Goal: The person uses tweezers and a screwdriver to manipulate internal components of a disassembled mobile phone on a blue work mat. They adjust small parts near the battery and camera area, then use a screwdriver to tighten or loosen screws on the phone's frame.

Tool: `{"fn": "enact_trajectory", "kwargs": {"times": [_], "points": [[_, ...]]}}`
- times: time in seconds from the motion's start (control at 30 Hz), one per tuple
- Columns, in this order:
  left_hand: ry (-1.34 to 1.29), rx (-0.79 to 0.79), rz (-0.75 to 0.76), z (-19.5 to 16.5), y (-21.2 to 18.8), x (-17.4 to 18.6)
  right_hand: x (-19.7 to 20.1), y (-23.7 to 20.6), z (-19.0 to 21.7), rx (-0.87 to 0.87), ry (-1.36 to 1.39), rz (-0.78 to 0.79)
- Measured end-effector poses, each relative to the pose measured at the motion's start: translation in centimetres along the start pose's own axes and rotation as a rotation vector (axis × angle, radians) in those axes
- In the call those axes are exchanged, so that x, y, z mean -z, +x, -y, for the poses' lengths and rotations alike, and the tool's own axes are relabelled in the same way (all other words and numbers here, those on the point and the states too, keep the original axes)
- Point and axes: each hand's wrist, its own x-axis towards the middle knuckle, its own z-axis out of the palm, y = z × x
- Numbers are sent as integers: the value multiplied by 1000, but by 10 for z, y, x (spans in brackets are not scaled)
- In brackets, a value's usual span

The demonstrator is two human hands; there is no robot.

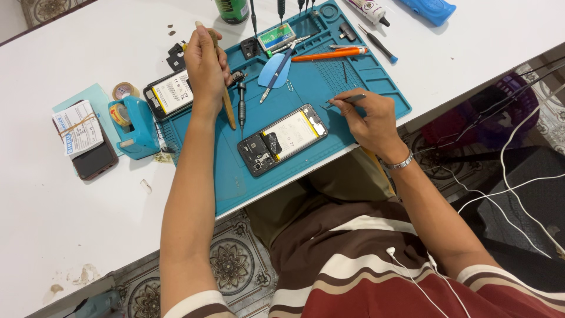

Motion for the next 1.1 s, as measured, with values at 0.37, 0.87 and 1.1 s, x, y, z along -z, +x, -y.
{"fn": "enact_trajectory", "kwargs": {"times": [0.37, 0.87, 1.1], "points": [[-7, -7, 23, 13, -6, 6, -15, -1, -2, -558, 621, 106], [24, -15, 19, 22, -8, -1, -21, -1, -11, -640, 626, 103], [23, -16, 19, 18, -7, -4, -16, 3, -4, -650, 609, 100]]}}
